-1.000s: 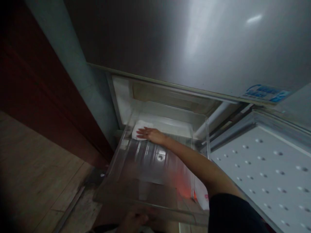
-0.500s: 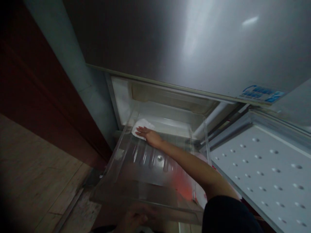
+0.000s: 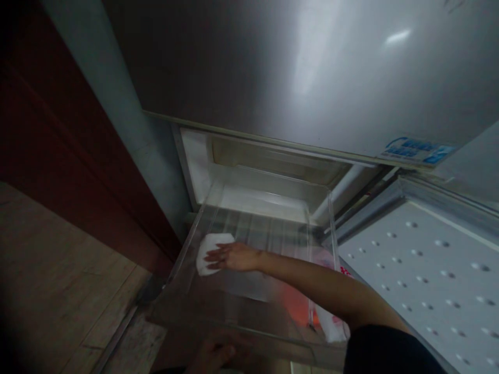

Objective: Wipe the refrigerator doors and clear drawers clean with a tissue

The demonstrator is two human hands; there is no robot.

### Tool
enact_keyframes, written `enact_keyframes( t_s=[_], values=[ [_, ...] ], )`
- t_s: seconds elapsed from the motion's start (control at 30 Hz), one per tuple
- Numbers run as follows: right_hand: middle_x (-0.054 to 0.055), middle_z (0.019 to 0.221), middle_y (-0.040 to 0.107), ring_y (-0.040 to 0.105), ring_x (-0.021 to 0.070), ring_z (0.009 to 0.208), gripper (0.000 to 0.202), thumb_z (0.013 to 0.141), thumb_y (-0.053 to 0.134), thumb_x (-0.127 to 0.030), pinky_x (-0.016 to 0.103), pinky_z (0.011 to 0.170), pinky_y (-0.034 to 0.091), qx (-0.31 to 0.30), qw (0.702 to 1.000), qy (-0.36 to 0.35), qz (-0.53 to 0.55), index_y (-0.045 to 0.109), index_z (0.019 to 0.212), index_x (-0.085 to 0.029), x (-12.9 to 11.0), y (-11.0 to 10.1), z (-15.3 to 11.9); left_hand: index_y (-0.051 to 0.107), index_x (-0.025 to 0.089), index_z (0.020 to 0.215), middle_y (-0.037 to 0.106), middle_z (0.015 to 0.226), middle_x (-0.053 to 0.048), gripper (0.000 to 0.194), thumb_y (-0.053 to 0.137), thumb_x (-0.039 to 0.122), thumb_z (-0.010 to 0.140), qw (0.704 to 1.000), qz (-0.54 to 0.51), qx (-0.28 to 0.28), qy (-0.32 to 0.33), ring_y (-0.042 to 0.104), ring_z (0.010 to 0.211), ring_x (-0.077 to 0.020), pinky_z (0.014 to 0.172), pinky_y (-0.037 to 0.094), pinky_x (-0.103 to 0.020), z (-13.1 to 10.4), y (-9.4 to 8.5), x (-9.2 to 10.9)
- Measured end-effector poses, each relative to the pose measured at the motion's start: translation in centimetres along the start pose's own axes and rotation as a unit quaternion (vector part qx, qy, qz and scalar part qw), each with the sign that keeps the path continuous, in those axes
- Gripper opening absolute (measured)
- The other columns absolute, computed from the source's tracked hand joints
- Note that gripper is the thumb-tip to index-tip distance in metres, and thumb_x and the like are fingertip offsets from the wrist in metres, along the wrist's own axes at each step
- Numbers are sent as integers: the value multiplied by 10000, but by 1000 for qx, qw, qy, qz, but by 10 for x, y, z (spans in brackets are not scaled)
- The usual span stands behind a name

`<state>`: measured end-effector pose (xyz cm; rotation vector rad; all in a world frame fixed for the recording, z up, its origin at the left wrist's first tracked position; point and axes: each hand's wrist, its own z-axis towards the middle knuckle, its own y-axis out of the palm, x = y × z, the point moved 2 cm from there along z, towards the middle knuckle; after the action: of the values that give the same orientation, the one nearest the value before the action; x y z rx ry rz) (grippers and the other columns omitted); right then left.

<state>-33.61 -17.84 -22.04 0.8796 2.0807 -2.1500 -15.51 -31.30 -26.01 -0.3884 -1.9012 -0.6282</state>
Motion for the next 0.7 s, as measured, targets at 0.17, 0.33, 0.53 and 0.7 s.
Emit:
enact_keyframes(
  t_s=[0.17,0.33,0.53,0.7],
  values=[
    [63,1450,490,378,156,1394,389,958,452,-119,415,1201,272,105,985,88,-104,570,1310,-236,65,-67,-7,787,209,869,766,986,-98,430,708,594,694,1000,-21,7,1,683,973,-288,923,506,-415,-5,1,9],
    [105,1468,459,323,204,1426,435,926,434,-54,484,1202,253,182,960,165,-133,562,1316,-197,110,-107,-12,784,202,898,760,1031,-101,488,721,624,661,998,-58,-3,-33,672,1026,-297,945,493,-435,-6,5,8],
    [108,1511,398,264,180,1450,620,816,359,63,479,1200,248,221,949,192,-117,504,1374,-166,100,-89,-14,791,211,899,774,987,-92,437,705,595,708,998,-56,-18,12,692,979,-286,908,513,-404,-1,3,1],
    [100,1509,411,312,182,1435,673,779,366,75,482,1193,247,194,963,181,-53,504,1379,-197,61,-60,-23,781,202,946,762,1050,-102,430,726,555,706,998,-55,-26,9,685,1016,-296,914,514,-402,2,1,-13]
  ],
)
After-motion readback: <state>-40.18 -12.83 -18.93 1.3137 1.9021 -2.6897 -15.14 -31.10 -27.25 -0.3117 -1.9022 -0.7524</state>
